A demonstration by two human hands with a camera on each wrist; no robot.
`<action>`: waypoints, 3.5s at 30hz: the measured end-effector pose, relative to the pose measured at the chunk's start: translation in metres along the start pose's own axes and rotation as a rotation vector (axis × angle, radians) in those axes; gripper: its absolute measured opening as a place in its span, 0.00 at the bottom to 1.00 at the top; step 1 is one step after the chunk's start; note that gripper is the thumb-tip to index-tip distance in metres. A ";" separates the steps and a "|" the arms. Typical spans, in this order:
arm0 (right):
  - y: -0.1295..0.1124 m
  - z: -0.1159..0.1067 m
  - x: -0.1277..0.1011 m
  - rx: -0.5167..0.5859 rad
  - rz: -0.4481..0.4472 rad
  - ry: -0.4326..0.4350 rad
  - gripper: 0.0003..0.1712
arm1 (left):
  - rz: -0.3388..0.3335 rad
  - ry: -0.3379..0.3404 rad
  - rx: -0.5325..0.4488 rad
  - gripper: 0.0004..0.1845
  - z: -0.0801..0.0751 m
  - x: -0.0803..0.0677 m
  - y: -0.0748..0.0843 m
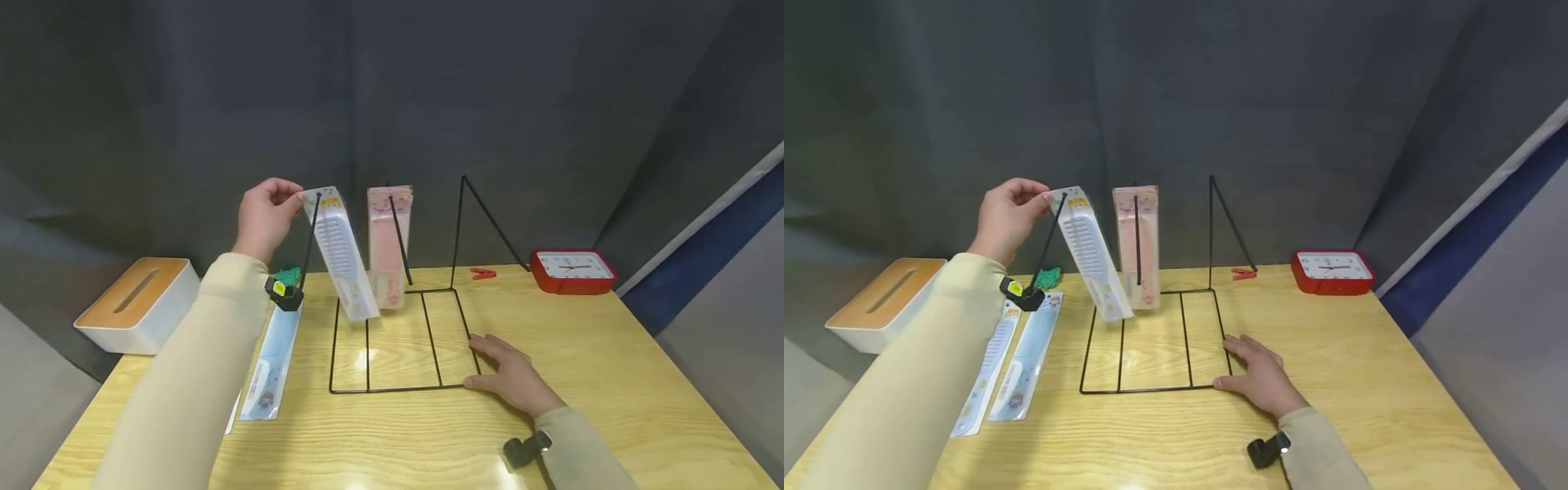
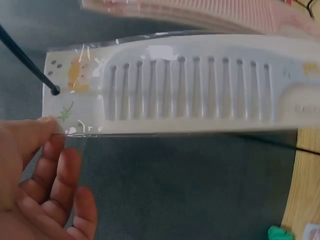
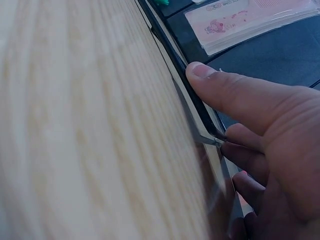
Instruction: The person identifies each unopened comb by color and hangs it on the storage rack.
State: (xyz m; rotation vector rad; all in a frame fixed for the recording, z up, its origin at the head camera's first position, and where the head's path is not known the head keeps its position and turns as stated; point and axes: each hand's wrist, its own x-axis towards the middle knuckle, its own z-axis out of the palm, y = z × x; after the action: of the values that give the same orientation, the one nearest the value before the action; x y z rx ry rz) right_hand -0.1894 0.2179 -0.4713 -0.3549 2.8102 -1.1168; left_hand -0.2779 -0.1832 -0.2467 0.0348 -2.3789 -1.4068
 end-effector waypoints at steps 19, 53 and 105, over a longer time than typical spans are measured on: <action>-0.006 0.003 0.000 -0.027 0.018 0.016 0.49 | -0.079 -0.157 0.107 0.16 -0.006 0.009 -0.061; -0.007 0.004 0.000 -0.016 0.023 0.014 0.48 | -0.157 -0.425 0.450 0.36 0.037 -0.033 -0.215; -0.005 0.003 0.000 -0.031 0.017 0.010 0.47 | 0.311 -0.224 -0.363 0.07 -0.038 -0.178 -0.062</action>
State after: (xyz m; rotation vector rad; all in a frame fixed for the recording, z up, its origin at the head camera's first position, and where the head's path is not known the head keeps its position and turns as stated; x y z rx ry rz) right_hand -0.1878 0.2124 -0.4694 -0.3291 2.8363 -1.0755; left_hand -0.1099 -0.2090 -0.3375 -0.5886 -2.1327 -1.7270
